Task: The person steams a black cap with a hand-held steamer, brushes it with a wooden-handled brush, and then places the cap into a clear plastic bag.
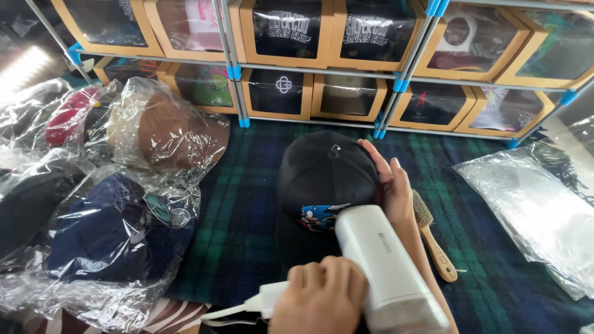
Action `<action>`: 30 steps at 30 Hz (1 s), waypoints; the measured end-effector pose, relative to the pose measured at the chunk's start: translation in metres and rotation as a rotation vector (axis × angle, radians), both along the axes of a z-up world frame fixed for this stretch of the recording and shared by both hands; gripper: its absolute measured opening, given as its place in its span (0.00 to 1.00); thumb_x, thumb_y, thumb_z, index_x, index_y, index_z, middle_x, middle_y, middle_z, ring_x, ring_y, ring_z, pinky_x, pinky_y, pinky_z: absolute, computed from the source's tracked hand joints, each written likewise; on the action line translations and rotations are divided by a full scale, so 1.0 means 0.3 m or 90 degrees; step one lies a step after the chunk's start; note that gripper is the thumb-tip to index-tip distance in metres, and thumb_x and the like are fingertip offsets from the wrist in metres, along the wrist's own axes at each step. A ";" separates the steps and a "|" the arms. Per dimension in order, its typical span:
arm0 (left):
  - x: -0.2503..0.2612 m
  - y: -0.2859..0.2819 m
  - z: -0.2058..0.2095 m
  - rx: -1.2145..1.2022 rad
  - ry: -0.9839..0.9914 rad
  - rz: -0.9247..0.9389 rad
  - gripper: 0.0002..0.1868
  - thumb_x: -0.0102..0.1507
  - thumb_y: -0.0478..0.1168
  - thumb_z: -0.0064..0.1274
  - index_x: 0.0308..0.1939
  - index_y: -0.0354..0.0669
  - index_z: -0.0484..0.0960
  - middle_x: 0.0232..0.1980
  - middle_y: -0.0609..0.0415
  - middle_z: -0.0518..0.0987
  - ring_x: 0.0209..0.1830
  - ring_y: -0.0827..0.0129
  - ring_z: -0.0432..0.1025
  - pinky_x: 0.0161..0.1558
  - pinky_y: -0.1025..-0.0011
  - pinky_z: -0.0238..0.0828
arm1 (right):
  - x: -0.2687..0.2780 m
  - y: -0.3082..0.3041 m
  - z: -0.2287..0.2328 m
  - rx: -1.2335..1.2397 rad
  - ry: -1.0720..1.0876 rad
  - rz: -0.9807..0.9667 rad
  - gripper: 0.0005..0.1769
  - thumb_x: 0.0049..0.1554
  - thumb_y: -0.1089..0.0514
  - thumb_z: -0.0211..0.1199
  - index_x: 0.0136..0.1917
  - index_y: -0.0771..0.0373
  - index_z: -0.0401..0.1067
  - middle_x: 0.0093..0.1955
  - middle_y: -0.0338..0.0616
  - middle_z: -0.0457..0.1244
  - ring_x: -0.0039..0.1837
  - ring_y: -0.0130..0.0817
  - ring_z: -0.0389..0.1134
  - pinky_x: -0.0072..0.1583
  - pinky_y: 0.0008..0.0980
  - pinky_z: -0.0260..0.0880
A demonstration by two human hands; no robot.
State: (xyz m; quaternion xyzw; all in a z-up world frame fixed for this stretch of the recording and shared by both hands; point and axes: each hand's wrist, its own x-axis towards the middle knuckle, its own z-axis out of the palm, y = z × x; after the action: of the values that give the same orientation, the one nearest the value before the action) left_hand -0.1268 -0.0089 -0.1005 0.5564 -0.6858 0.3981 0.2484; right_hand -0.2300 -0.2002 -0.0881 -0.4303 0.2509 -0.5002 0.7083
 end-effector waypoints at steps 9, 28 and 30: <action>-0.085 -0.094 0.023 0.098 0.011 -0.085 0.05 0.63 0.38 0.47 0.39 0.42 0.77 0.34 0.42 0.72 0.21 0.55 0.66 0.25 0.59 0.56 | -0.038 0.025 -0.013 -0.031 -0.069 0.032 0.38 0.61 0.37 0.43 0.75 0.60 0.62 0.84 0.44 0.52 0.82 0.41 0.53 0.80 0.45 0.47; 0.284 -0.194 0.598 0.642 0.354 0.100 0.22 0.64 0.53 0.44 0.51 0.39 0.74 0.41 0.45 0.84 0.42 0.45 0.80 0.42 0.51 0.78 | -0.059 -0.219 -0.292 0.018 -0.151 -0.092 0.24 0.63 0.42 0.53 0.55 0.61 0.78 0.58 0.45 0.71 0.66 0.39 0.68 0.73 0.33 0.58; 0.374 -0.145 0.605 0.638 0.478 0.129 0.23 0.59 0.50 0.48 0.60 0.61 0.78 0.53 0.53 0.85 0.53 0.54 0.78 0.54 0.56 0.76 | -0.034 -0.135 -0.170 -0.186 0.047 -0.027 0.37 0.64 0.44 0.39 0.79 0.65 0.55 0.78 0.55 0.56 0.77 0.43 0.58 0.75 0.39 0.57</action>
State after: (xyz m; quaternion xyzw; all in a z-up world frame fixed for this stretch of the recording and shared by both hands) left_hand -0.0147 -0.0523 0.0809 0.7688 -0.5993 -0.1722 0.1422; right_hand -0.2403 -0.2406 -0.1389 -0.5412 0.2105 -0.5302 0.6177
